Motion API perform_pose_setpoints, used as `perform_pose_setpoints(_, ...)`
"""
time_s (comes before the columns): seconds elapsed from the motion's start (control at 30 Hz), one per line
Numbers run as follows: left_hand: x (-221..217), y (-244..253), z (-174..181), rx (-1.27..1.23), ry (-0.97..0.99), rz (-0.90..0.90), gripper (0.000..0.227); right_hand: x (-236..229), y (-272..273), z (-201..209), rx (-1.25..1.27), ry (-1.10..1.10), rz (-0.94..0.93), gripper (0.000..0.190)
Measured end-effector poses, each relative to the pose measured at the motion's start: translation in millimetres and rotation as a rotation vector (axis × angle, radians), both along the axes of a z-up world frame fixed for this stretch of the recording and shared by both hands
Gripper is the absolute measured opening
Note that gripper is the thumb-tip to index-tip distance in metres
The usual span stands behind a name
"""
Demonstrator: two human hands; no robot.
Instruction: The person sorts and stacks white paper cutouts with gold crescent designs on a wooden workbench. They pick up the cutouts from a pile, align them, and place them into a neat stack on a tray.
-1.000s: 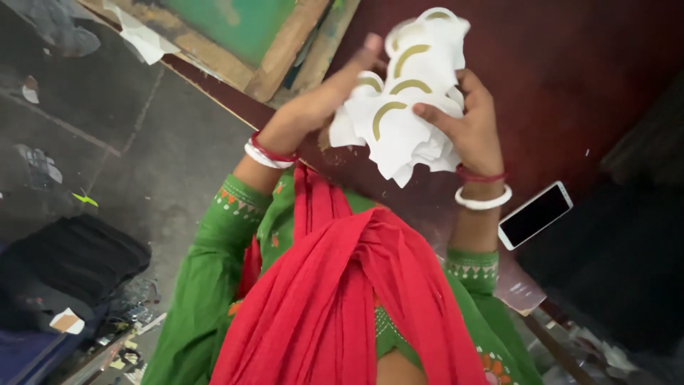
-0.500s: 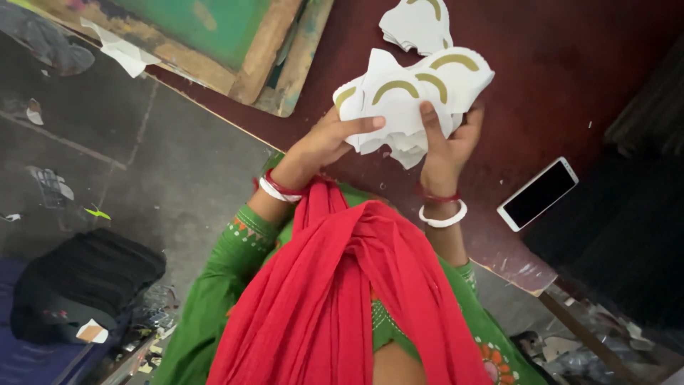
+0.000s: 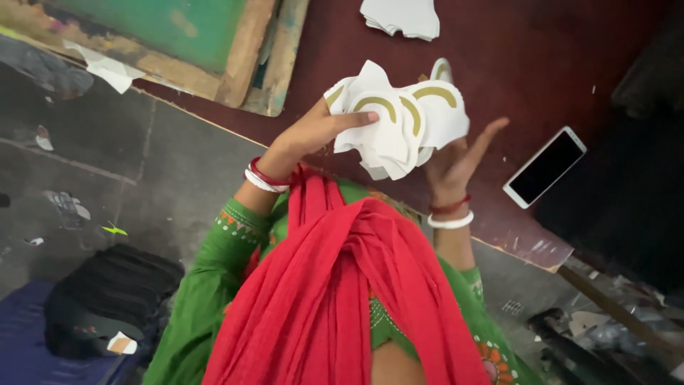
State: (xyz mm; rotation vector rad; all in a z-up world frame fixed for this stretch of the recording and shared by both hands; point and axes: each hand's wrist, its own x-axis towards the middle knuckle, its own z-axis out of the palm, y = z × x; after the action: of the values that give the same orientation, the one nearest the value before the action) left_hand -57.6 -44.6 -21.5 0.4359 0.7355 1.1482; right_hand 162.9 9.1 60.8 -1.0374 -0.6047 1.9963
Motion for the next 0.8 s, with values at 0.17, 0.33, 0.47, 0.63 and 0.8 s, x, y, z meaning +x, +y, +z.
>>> perform_pose_setpoints(0.17, 3, 5, -10, 0.063, 0.063, -0.087, 0.049, 64, 30, -48, 0.122, -0.165, 0.082, 0.063)
perform_pose_setpoints(0.33, 11, 7, -31, 0.118, 0.138, -0.083, 0.045, 103, 55, -62, 0.495, -0.648, 0.084, 0.044)
perform_pose_setpoints(0.47, 6, 3, -39, 0.073, 0.129, -0.006, 0.037, 73, 45, -5, 0.531, -0.843, -0.298, 0.034)
perform_pose_setpoints(0.63, 3, 2, -30, 0.076, 0.1, -0.023, 0.036, 49, 24, -8, 0.387, -0.47, 0.166, 0.039)
perform_pose_setpoints(0.8, 2, 6, -23, 0.147, 0.117, -0.05, 0.041, 43, 30, -25, 0.493, -0.785, 0.318, 0.03)
